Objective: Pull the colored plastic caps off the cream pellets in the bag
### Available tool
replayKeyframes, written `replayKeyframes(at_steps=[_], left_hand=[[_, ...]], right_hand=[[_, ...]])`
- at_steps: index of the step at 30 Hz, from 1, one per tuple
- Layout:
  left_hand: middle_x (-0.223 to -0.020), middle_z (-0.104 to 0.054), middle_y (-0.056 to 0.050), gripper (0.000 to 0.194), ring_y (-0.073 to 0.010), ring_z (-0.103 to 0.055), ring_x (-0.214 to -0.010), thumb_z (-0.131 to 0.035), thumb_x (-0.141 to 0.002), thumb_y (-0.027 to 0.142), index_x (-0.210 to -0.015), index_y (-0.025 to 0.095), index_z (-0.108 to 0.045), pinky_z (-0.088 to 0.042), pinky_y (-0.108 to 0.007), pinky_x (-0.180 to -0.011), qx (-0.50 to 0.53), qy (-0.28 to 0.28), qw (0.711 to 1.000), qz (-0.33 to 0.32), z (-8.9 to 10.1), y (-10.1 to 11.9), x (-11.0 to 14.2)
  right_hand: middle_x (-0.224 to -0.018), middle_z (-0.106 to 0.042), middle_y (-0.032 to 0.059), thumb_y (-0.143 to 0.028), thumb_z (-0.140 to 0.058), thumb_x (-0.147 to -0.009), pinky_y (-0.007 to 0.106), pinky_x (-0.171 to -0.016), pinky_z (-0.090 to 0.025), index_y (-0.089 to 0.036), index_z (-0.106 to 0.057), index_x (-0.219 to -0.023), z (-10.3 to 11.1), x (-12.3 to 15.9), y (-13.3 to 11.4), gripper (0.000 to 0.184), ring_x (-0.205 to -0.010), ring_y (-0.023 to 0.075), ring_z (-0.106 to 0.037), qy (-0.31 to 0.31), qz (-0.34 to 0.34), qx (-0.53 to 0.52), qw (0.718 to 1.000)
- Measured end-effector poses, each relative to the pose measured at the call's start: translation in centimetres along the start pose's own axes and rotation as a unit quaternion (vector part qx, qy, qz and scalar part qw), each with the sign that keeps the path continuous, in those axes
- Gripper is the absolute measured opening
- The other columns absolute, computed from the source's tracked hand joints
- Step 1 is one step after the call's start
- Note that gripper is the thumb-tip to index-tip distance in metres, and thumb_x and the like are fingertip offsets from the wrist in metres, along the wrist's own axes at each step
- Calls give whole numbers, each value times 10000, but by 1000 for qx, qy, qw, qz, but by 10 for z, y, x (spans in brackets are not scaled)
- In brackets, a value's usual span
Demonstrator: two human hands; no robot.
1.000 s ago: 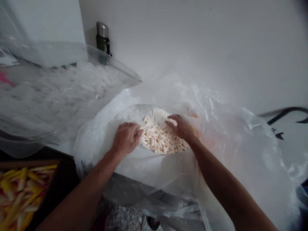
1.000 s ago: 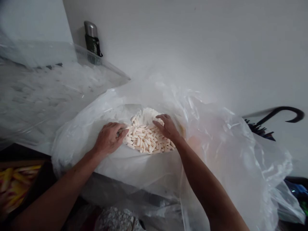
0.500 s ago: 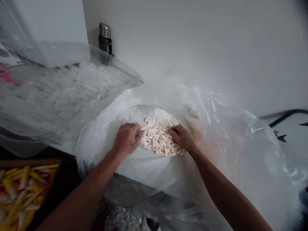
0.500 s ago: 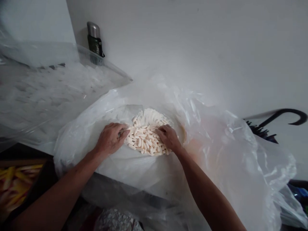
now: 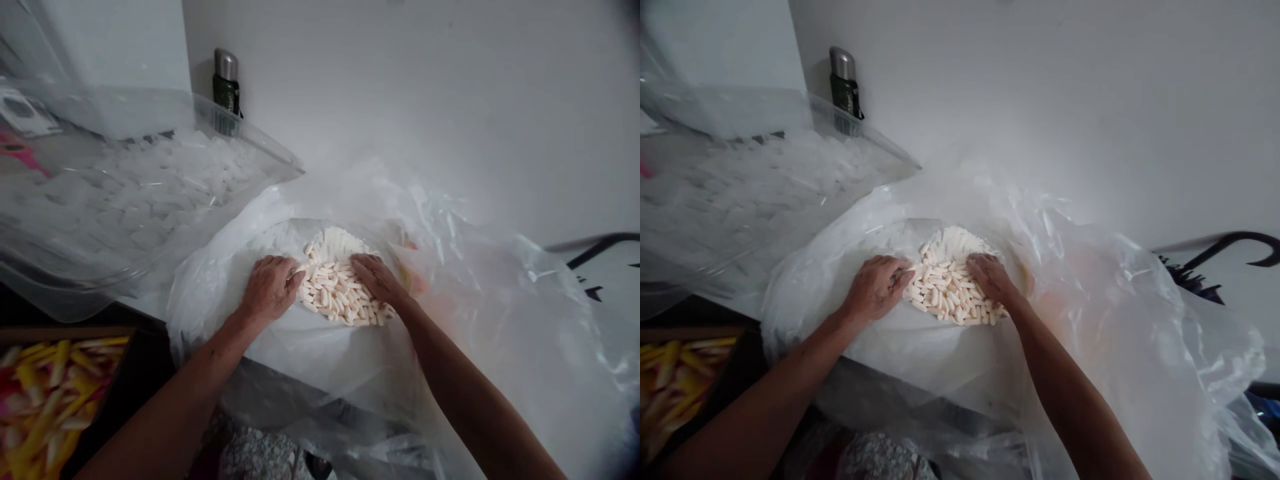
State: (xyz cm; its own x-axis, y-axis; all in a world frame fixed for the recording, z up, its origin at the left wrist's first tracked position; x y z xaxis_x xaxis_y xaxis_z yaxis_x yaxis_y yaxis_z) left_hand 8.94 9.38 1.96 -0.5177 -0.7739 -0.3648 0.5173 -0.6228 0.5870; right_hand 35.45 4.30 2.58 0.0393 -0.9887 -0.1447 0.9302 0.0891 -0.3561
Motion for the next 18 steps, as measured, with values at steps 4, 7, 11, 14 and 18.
replayKeyframes(at_steps=[4, 7, 11, 14, 18], left_hand=[[-1010, -772, -111, 219, -318, -676, -1047, -583, -1012, 354, -1022, 194, -733, -502, -468, -973, 8, 9, 1000, 4, 1, -1, 0], [-1013, -776, -115, 214, -324, -681, -1044, -591, -1006, 351, -1007, 192, -735, -500, -472, -973, 7, 11, 1000, 1, 0, -2, 0], [-974, -770, -115, 215, -319, -685, -1008, -585, -1006, 353, -974, 196, -728, -501, -467, -960, 1, 9, 1000, -9, -1, -1, 0], [-962, -767, -112, 207, -318, -684, -1000, -589, -998, 354, -985, 197, -724, -505, -462, -946, -2, 10, 1000, -12, 0, -2, 0], [-990, -771, -116, 201, -326, -686, -1018, -595, -986, 351, -1003, 198, -724, -513, -467, -944, 5, 14, 1000, -17, 0, -3, 1]], right_hand=[[-1292, -737, 125, -536, -471, -1098, 504, -1134, -508, -250, -719, -1235, 10, 27, -17, 403, -1269, 290, -656, 17, 19, -23, 999], [-1388, -691, 144, -530, -479, -1099, 506, -1154, -513, -242, -696, -1344, 14, 47, -28, 436, -1342, 297, -623, 15, 12, -22, 1000], [-1554, -592, 147, -496, -458, -1111, 561, -1228, -444, -253, -588, -1528, 4, 72, -47, 499, -1491, 318, -504, -25, 32, 16, 999], [-1637, -504, 162, -470, -447, -1119, 599, -1252, -403, -239, -459, -1633, -1, 86, -55, 563, -1560, 325, -418, -22, 36, 50, 998], [-1650, -480, 173, -451, -480, -1115, 605, -1248, -409, -239, -436, -1641, 2, 97, -58, 569, -1565, 324, -411, 1, 25, 71, 997]])
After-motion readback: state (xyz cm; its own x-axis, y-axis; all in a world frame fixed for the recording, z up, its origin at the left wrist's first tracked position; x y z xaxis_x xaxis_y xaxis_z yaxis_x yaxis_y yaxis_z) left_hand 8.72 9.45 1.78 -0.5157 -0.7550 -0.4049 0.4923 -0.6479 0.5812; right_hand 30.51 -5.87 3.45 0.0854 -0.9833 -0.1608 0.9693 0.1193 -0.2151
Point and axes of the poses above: each hand's wrist, its own x-axis away from the middle knuckle, its own z-axis out of the back of the hand, y = z × x, the point moved 10 cm from there along -x, towards the middle knuckle
